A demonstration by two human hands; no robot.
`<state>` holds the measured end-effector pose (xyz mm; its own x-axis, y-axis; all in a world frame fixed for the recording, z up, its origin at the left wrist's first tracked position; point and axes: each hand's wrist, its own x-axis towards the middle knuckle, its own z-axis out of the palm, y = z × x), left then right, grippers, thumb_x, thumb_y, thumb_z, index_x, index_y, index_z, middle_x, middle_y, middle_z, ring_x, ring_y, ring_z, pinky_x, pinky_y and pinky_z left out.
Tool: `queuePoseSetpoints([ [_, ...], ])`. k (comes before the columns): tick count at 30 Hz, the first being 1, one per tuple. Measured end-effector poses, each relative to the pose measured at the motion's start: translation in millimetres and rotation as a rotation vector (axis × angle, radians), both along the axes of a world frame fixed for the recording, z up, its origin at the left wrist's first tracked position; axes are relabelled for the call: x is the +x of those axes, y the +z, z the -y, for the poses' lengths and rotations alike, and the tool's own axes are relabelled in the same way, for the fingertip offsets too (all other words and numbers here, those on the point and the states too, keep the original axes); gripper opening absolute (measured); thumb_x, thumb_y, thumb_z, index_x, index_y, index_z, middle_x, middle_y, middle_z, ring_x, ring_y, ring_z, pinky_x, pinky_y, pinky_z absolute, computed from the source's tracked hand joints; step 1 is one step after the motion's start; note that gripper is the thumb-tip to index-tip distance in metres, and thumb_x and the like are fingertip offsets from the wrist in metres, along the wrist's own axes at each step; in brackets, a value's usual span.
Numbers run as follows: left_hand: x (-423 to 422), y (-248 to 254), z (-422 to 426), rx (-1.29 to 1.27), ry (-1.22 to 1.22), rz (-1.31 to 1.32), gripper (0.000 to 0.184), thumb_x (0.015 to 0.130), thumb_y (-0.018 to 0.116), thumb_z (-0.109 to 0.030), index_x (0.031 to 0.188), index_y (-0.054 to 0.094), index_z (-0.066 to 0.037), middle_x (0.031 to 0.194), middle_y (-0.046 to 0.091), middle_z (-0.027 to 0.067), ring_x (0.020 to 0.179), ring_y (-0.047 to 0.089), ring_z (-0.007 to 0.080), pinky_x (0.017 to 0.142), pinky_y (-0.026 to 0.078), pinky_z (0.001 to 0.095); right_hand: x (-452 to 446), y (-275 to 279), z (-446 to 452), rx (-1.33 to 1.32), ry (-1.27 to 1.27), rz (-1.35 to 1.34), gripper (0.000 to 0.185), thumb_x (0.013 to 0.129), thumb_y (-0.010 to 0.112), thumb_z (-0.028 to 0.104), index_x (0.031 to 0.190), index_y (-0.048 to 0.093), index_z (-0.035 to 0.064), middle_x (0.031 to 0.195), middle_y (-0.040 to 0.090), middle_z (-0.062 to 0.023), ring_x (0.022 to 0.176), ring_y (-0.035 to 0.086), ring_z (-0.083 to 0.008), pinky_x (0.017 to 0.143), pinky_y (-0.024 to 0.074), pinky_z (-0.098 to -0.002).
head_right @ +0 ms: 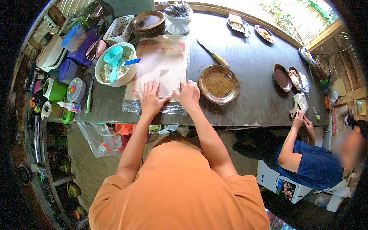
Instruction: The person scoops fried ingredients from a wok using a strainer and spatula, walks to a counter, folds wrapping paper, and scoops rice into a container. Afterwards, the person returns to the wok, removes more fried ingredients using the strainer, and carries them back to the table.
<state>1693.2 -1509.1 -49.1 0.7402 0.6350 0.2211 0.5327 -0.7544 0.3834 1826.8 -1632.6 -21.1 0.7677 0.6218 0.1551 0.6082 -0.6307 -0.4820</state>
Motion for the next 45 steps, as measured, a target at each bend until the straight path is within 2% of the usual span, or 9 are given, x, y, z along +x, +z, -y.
queuePoseSetpoints([
  [10, -3, 12, -4, -0.208, -0.024, 0.044, 0.086, 0.074, 0.081, -0.061, 0.143, 0.056, -0.016, 0.153, 0.051, 0.0114, 0.154, 0.026, 0.0343, 0.119, -0.003, 0.0691, 10, -19, -8, 0.504, -0.02, -0.354, 0.02, 0.084, 0.078, 0.014, 0.102, 0.073, 0.005, 0.083, 0.074, -0.0109, 0.068, 0.069, -0.0197, 0.067, 0.0543, -0.0313],
  [13, -3, 21, 0, -0.246, -0.046, 0.306, 0.089, 0.076, 0.085, -0.051, 0.148, 0.048, -0.015, 0.15, 0.054, 0.0119, 0.147, 0.039, 0.0359, 0.122, 0.017, 0.0618, 13, -3, -12, 0.86, -0.004, -0.642, 0.012, 0.09, 0.074, 0.011, 0.097, 0.069, 0.0027, 0.081, 0.071, -0.005, 0.07, 0.063, -0.0101, 0.066, 0.0505, -0.0261],
  [15, -8, 50, 6, -0.64, -0.182, 0.593, 0.094, 0.077, 0.09, -0.035, 0.153, 0.039, -0.014, 0.138, 0.063, 0.0142, 0.131, 0.058, 0.0351, 0.113, 0.042, 0.0477, 13, 24, -10, 0.902, 0.007, -0.68, 0.012, 0.094, 0.072, 0.01, 0.099, 0.065, 0.0024, 0.082, 0.068, -0.0024, 0.073, 0.06, -0.0077, 0.066, 0.0482, -0.0241],
  [16, -8, 64, 10, -0.447, -0.243, 0.659, 0.077, 0.08, 0.088, -0.018, 0.146, 0.05, -0.012, 0.122, 0.071, 0.0163, 0.107, 0.073, 0.0303, 0.094, 0.056, 0.0356, 12, 39, -10, 0.927, -0.016, -0.632, 0.014, 0.095, 0.071, 0.01, 0.105, 0.064, 0.0042, 0.084, 0.068, -0.0021, 0.076, 0.061, -0.0072, 0.066, 0.0484, -0.0235],
  [21, 2, 81, 2, -0.591, -0.232, 0.752, 0.035, 0.089, 0.079, -0.008, 0.122, 0.071, -0.007, 0.1, 0.075, 0.0119, 0.083, 0.074, 0.0169, 0.075, 0.057, 0.0287, 5, 98, -1, 0.974, 0.084, -0.798, 0.043, 0.092, 0.075, 0.013, 0.131, 0.057, 0.0066, 0.09, 0.07, -0.0067, 0.08, 0.065, -0.0111, 0.066, 0.0517, -0.0252],
  [29, 12, 24, -31, -0.582, -0.178, 0.45, 0.025, 0.086, 0.077, -0.013, 0.11, 0.076, -0.005, 0.096, 0.077, 0.0117, 0.077, 0.075, 0.0204, 0.071, 0.057, 0.0309, 36, 11, -3, 0.24, 0.217, -0.497, 0.036, 0.08, 0.078, 0.007, 0.115, 0.076, 0.0068, 0.097, 0.078, -0.0113, 0.08, 0.074, -0.0163, 0.074, 0.0589, -0.031],
  [37, 19, 33, -42, 0.027, -0.201, 0.296, 0.018, 0.078, 0.08, -0.018, 0.094, 0.078, -0.012, 0.09, 0.072, 0.0091, 0.095, 0.063, 0.0305, 0.092, 0.05, 0.0408, 46, -11, -21, 0.314, 0.277, -0.141, 0.018, 0.081, 0.072, 0.009, 0.097, 0.08, 0.0056, 0.09, 0.075, -0.0176, 0.077, 0.074, -0.0306, 0.076, 0.06, -0.0375],
  [42, 29, 22, -52, 0.046, -0.269, 0.228, 0.01, 0.081, 0.076, -0.017, 0.09, 0.076, -0.014, 0.09, 0.071, 0.0062, 0.094, 0.062, 0.03, 0.09, 0.049, 0.0408, 42, 1, -27, 0.362, 0.371, 0.258, 0.012, 0.083, 0.072, 0.011, 0.092, 0.08, 0.0083, 0.093, 0.071, -0.0123, 0.094, 0.067, -0.0306, 0.09, 0.0547, -0.0395],
  [45, 29, 21, -51, 0.069, -0.292, 0.128, 0.008, 0.082, 0.074, -0.016, 0.09, 0.075, -0.014, 0.093, 0.071, 0.0044, 0.095, 0.062, 0.0294, 0.087, 0.049, 0.0416, 53, -11, -30, 0.17, 0.561, 0.095, 0.014, 0.085, 0.069, 0.008, 0.094, 0.079, 0.0079, 0.097, 0.071, -0.0119, 0.103, 0.064, -0.0311, 0.095, 0.052, -0.0404],
])
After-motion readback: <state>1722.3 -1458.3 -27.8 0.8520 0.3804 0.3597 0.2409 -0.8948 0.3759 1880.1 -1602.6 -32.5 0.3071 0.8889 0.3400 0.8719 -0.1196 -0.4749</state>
